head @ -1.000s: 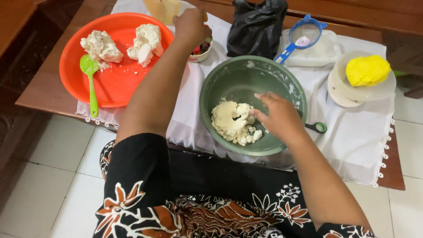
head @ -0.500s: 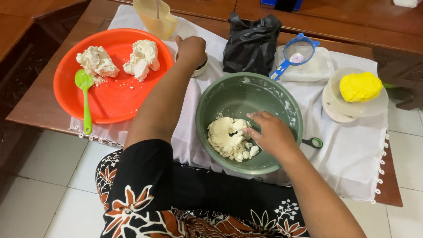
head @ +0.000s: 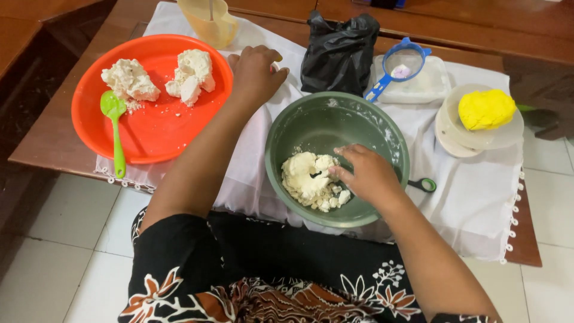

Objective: Kneading and mixing dough in a bowl while adding food coloring

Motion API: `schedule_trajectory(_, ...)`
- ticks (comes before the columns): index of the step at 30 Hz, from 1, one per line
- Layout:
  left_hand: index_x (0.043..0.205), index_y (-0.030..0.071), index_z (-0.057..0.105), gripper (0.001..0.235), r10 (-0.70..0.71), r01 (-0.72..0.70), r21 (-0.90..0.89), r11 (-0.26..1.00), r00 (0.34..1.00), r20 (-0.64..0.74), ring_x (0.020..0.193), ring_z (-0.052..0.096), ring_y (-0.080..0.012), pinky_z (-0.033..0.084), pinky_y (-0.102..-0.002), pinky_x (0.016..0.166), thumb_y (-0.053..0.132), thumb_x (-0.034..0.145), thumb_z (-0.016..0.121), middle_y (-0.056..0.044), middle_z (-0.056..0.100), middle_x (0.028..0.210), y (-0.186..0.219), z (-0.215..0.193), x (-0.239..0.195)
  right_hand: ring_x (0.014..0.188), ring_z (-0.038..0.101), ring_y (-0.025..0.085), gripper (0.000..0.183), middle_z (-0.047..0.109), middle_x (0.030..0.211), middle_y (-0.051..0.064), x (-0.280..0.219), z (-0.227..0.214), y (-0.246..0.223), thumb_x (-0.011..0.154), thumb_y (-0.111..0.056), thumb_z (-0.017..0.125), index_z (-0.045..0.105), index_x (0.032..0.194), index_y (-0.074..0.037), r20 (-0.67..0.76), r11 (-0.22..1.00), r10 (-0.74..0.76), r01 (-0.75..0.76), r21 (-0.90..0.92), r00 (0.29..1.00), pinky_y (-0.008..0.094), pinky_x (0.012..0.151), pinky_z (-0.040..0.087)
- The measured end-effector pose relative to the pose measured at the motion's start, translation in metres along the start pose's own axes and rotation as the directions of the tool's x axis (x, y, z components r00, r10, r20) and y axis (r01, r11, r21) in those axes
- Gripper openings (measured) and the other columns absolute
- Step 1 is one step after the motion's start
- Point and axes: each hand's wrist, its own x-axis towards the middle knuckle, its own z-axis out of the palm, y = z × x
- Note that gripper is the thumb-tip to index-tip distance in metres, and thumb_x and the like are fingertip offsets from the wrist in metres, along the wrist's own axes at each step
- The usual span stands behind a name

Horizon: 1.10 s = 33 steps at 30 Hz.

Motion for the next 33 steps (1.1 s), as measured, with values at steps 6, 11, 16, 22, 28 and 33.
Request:
schedule_trajectory(6, 0.112, 0.003, 0.072, 0.037, -0.018, 0.024, -0.229, 0.973, 0.999, 0.027, 0.102, 0.064, -0.0310, 0.045, -0.044, 0.087, 0.030, 0.088, 0.078, -0.011, 0.070, 0.110, 0.047, -0.061, -0.094, 0.094, 0.068, 0.028, 0.044, 0.072, 0.109, 0.011, -0.001, -0.014, -0.005, 0.093, -0.038, 0.070, 0.073, 0.127, -0.009, 0.046, 0.993, -0.006, 0.000, 0.116, 0.999, 0.039, 0.079, 0.052)
schedule_trajectory(11, 0.126, 0.000, 0.062, 0.049, -0.209, 0.307, -0.457, 0.835, 0.945, 0.253, 0.080, 0.061, -0.0198, 0.053, -0.032, 0.072, 0.036, 0.094, 0.070, -0.009, 0.066, 0.101, 0.045, -0.056, -0.131, 0.096, 0.069, 0.034, 0.041, 0.070, 0.124, 0.017, 0.016, -0.028, -0.015, 0.102, -0.036, 0.060, 0.070, 0.130, -0.007, 0.203, 0.999, -0.006, -0.003, 0.043, 0.979, 0.047, 0.085, 0.053)
schedule_trajectory(16, 0.121, 0.004, 0.064, 0.042, -0.366, 0.622, -0.595, 0.509, 0.782, 0.504, 0.084, 0.066, -0.0149, 0.056, -0.026, 0.074, 0.033, 0.092, 0.061, -0.008, 0.070, 0.099, 0.055, -0.033, -0.132, 0.105, 0.066, 0.037, 0.047, 0.069, 0.127, 0.017, 0.052, 0.004, -0.004, 0.106, -0.038, 0.053, 0.065, 0.133, -0.001, 0.291, 1.000, -0.003, -0.004, 0.021, 0.957, 0.047, 0.091, 0.050)
schedule_trajectory(22, 0.119, 0.014, 0.066, 0.029, -0.492, 0.670, -0.603, 0.433, 0.736, 0.465, 0.088, 0.066, -0.0247, 0.052, -0.040, 0.079, 0.024, 0.092, 0.062, -0.009, 0.066, 0.088, 0.055, 0.002, -0.135, 0.114, 0.064, 0.053, 0.067, 0.072, 0.110, 0.031, 0.071, 0.018, 0.003, 0.108, -0.059, 0.040, 0.076, 0.114, -0.004, 0.494, 0.994, 0.094, -0.111, 0.006, 0.864, 0.060, 0.099, 0.049)
schedule_trajectory(28, 0.123, 0.007, 0.063, 0.031, -0.502, 0.657, -0.652, 0.378, 0.738, 0.452, 0.094, 0.065, -0.0257, 0.052, -0.043, 0.086, 0.018, 0.095, 0.058, -0.014, 0.067, 0.094, 0.069, -0.017, -0.136, 0.101, 0.073, 0.031, 0.051, 0.076, 0.102, 0.013, 0.072, 0.056, 0.021, 0.104, -0.063, 0.053, 0.072, 0.116, -0.018, 0.363, 0.921, 0.209, -0.307, 0.238, 0.908, 0.047, 0.093, 0.054)
schedule_trajectory(33, 0.120, 0.007, 0.063, 0.027, -0.532, 0.628, -0.713, 0.312, 0.737, 0.417, 0.090, 0.065, -0.0251, 0.054, -0.043, 0.084, 0.014, 0.095, 0.056, -0.014, 0.067, 0.091, 0.069, -0.005, -0.139, 0.121, 0.059, 0.040, 0.038, 0.059, 0.126, 0.018, 0.069, 0.074, 0.014, 0.112, -0.034, 0.051, 0.068, 0.120, -0.001, 0.068, 0.781, -0.372, 0.273, 0.562, 0.926, 0.048, 0.105, 0.046)
